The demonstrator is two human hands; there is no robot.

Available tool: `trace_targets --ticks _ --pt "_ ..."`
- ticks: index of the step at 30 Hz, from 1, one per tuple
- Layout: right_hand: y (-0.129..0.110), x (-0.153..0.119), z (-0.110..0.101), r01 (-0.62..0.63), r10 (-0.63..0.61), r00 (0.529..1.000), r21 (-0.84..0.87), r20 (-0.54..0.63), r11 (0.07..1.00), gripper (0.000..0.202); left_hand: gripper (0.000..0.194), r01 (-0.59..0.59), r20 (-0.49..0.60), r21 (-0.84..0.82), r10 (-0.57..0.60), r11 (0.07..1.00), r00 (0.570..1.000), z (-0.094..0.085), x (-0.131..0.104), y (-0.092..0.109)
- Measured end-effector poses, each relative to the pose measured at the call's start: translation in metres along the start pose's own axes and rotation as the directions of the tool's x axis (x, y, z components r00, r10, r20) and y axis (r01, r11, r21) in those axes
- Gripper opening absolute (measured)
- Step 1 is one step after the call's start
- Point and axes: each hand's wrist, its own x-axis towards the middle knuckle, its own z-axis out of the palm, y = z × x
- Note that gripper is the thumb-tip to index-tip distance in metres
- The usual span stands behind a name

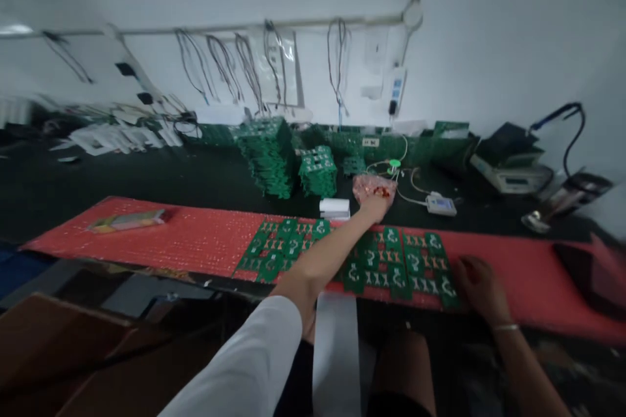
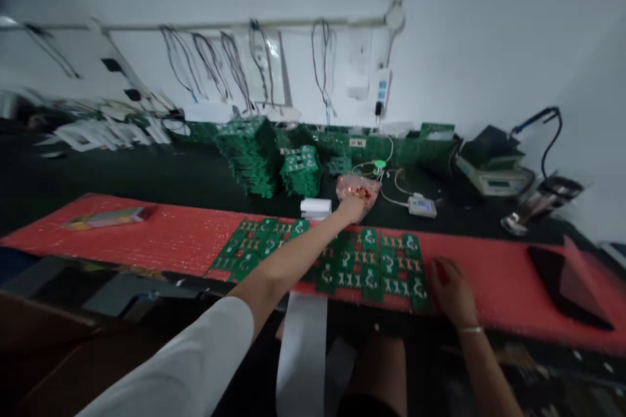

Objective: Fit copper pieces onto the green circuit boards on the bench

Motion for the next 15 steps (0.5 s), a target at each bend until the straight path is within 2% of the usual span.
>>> trace_targets --ticks 1,3,6,9,11,15 --pt "0.002 -0.001 0.003 -0.015 0.014 1.000 0.012 0.017 1.000 0.028 0.014 0.010 0.022 0.144 -0.013 0.990 1.000 0.002 0.005 0.000" --pt "0.005 -0.004 0.009 -0.068 0.068 0.997 0.021 0.023 0.997 0.042 0.029 0.037 0.054 0.408 -0.065 0.912 0.996 0.006 0.014 -0.003" --pt "0.008 -0.008 0.011 -0.166 0.163 0.985 0.051 0.061 0.985 0.059 0.042 0.050 0.084 0.644 -0.135 0.764 0.987 0.008 0.023 -0.010" --pt "0.009 -0.008 0.011 -0.232 0.224 0.970 0.079 0.097 0.970 0.063 0.044 0.026 0.103 0.771 -0.166 0.637 0.981 0.008 0.027 -0.014" --pt "0.008 -0.007 0.010 -0.241 0.232 0.968 0.092 0.097 0.966 0.062 0.043 0.008 0.112 0.811 -0.168 0.585 0.979 0.009 0.027 -0.016" --pt "0.005 -0.006 0.008 -0.217 0.209 0.975 0.106 0.077 0.970 0.064 0.036 0.019 0.094 0.808 -0.161 0.588 0.982 0.007 0.025 -0.019"
